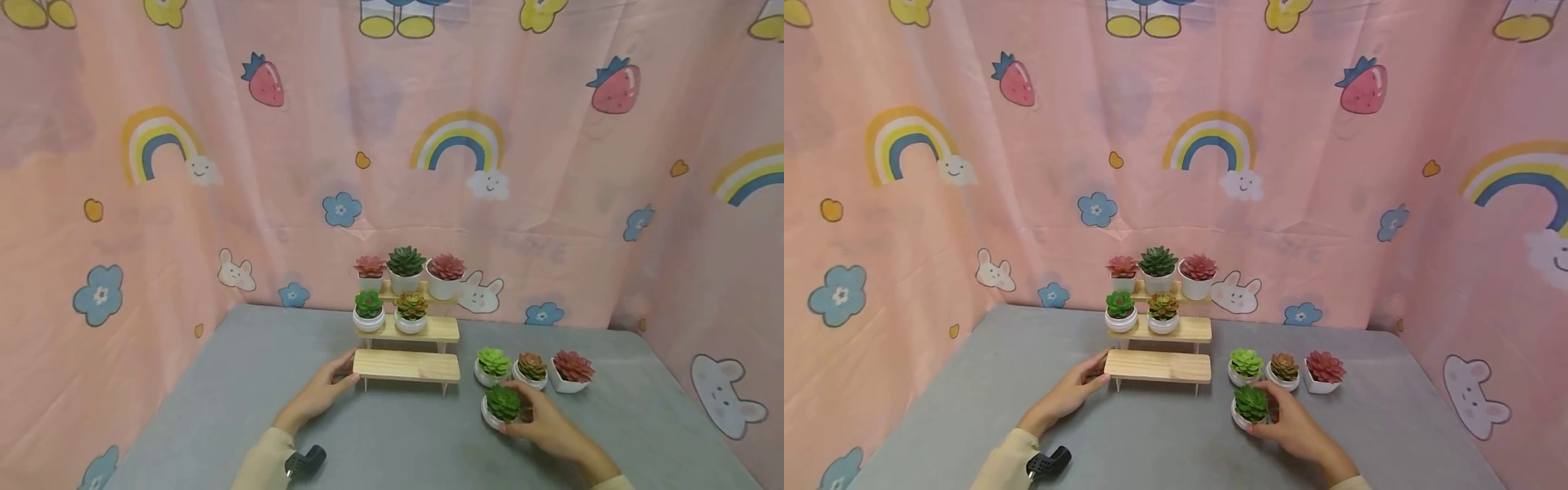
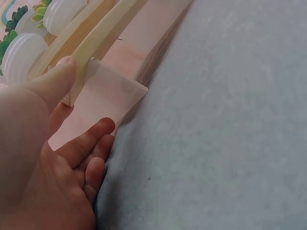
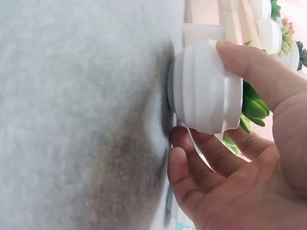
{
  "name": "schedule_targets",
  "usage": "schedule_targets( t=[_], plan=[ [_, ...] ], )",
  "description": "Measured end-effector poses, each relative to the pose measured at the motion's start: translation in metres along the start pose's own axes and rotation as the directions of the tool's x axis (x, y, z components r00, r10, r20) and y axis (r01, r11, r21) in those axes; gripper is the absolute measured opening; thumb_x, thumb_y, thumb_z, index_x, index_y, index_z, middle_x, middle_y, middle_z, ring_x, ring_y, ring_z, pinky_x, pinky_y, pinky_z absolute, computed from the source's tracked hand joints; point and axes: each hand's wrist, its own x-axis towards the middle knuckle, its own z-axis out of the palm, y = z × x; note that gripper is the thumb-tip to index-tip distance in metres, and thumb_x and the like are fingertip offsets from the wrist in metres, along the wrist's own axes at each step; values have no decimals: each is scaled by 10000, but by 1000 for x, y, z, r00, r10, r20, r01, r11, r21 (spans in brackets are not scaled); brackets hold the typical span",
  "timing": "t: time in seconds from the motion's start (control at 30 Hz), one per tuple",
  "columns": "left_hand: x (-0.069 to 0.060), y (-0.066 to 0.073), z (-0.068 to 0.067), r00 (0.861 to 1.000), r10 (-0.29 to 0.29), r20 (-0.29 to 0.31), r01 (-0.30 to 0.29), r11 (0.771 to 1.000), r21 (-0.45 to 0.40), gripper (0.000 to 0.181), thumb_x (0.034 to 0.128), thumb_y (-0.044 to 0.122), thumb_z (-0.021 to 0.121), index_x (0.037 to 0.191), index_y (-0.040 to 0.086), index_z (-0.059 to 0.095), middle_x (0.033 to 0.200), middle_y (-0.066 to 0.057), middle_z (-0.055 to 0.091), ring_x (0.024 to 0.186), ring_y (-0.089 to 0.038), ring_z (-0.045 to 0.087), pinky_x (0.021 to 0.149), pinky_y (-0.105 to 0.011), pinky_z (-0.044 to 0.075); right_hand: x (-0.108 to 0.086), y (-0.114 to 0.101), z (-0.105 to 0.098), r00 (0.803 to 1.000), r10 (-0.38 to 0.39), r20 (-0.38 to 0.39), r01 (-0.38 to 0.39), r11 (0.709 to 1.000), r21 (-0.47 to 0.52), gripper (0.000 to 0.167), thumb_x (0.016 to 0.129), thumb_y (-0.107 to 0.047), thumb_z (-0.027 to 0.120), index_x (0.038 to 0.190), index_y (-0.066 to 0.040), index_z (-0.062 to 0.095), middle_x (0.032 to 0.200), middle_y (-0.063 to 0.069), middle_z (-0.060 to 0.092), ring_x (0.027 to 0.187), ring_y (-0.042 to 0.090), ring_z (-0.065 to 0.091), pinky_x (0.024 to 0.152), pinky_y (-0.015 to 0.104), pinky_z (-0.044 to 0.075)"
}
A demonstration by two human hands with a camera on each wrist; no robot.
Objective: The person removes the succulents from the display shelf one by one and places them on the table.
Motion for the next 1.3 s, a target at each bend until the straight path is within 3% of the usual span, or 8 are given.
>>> schedule_targets(
  t=[0.27,0.53,0.6,0.73,0.83,0.93,1.1,1.3],
  plan=[
    [1,-4,0,1000,3,-2,-3,1000,8,643,1034,336,579,1587,115,337,1426,-198,586,1300,-350,553,1078,-577,431,1,3,3,999,-21,-31,20,999,-28,678,824,-209,835,1354,63,511,1336,254,589,1055,23,575,825,285,526],
    [-1,-1,0,1000,3,-1,-3,1000,20,639,1036,338,575,1585,110,340,1411,-181,600,1286,-316,556,1083,-556,424,0,3,3,1000,17,-7,-17,1000,-7,683,845,-187,819,1367,99,483,1370,299,555,1219,382,592,903,465,551],
    [-1,-1,0,1000,6,-1,-6,1000,27,639,1038,330,574,1586,105,336,1407,-187,601,1284,-318,556,1081,-554,425,0,4,3,1000,6,-6,-6,1000,-9,675,847,-190,818,1363,94,488,1355,288,569,1208,343,605,913,470,550],
    [-1,-1,-1,1000,5,-4,-5,1000,19,637,1034,320,581,1586,114,338,1414,-182,598,1285,-312,556,1081,-545,426,1,6,5,999,-31,-9,31,999,-10,658,857,-197,807,1362,84,491,1324,253,596,1153,100,603,922,393,547],
    [-1,-3,0,1000,7,-1,-7,1000,8,638,1031,322,586,1584,117,343,1421,-177,595,1284,-308,559,1084,-552,424,0,7,5,1000,-7,-8,7,1000,-2,677,856,-197,811,1374,86,479,1339,261,588,1206,177,614,959,439,537],
    [-1,-5,0,1000,11,1,-11,1000,7,644,1029,330,587,1583,108,343,1424,-187,592,1286,-323,561,1088,-576,419,0,7,5,1000,15,4,-15,1000,-4,697,854,-199,812,1383,91,464,1352,275,575,1250,381,575,966,516,522],
    [-1,-4,0,1000,7,-10,-7,1000,9,648,1029,350,585,1582,113,347,1414,-198,593,1289,-342,557,1084,-589,420,3,8,4,1000,-16,19,17,1000,-21,691,862,-217,803,1382,83,461,1347,258,580,1196,179,575,936,418,531],
    [1,-3,0,1000,6,-8,-6,1000,15,649,1028,356,585,1583,119,347,1405,-183,601,1279,-326,560,1074,-578,429,3,9,3,1000,-10,25,10,1000,-22,709,860,-213,810,1384,97,447,1356,280,563,1281,423,548,970,516,519]
  ],
)
